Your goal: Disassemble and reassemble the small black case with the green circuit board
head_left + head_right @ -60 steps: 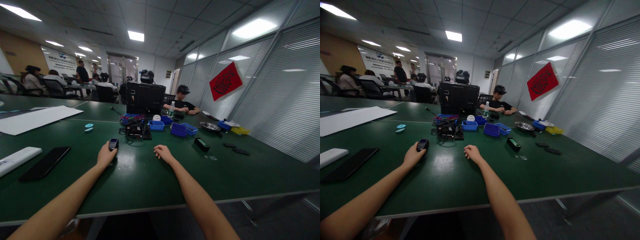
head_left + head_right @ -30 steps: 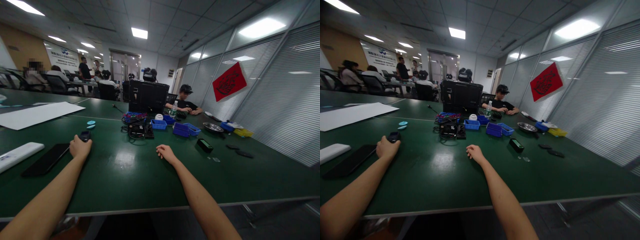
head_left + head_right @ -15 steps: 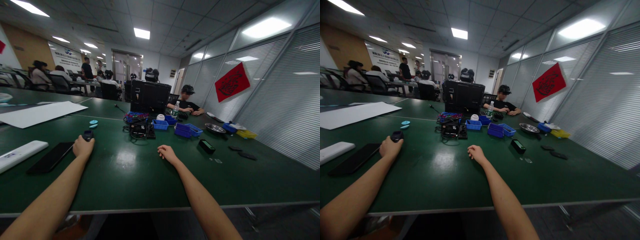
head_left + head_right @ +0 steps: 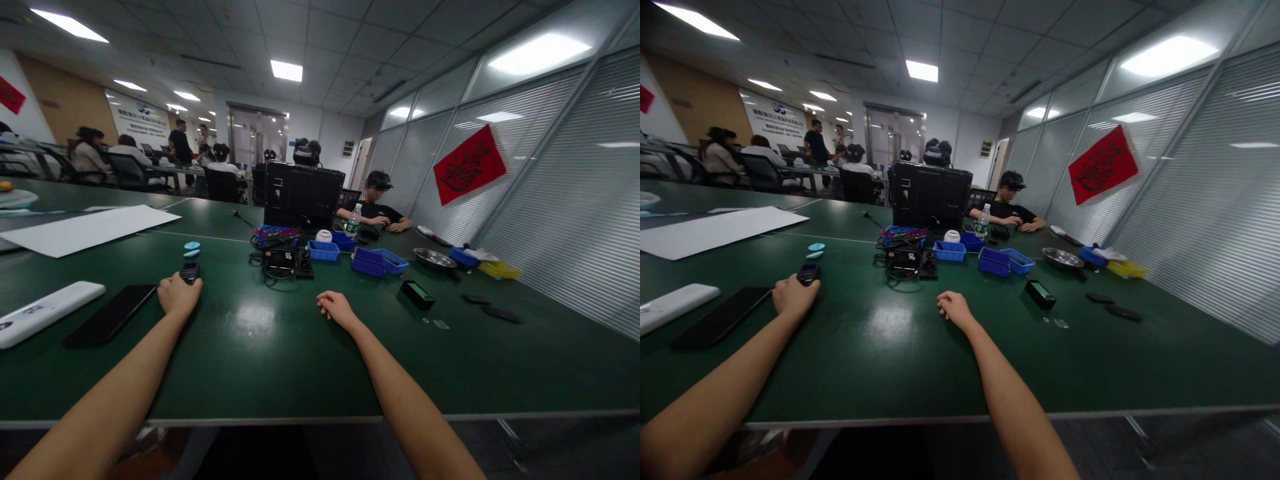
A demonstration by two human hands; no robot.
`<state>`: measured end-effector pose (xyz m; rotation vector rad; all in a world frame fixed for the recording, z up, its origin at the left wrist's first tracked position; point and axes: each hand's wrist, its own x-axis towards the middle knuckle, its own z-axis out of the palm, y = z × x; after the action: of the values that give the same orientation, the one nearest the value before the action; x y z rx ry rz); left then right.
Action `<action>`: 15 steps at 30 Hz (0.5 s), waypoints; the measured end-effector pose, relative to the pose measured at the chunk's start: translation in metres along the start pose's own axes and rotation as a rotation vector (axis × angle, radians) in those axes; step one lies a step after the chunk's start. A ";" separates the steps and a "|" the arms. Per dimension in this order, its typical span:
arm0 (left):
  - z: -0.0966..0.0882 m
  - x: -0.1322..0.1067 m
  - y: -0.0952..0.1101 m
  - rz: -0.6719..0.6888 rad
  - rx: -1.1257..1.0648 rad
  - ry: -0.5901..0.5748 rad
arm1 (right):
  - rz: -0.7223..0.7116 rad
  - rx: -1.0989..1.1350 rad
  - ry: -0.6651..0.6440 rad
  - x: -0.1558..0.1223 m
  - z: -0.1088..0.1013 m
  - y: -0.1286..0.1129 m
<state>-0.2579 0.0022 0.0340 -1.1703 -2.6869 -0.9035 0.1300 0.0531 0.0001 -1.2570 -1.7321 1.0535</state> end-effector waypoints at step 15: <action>0.034 -0.096 0.076 0.610 0.006 -0.153 | -0.026 -0.026 -0.010 0.003 0.001 0.005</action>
<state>-0.1324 -0.0006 0.0148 -1.9605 -2.1868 -0.7191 0.1301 0.0564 -0.0047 -1.2435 -1.7703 1.0268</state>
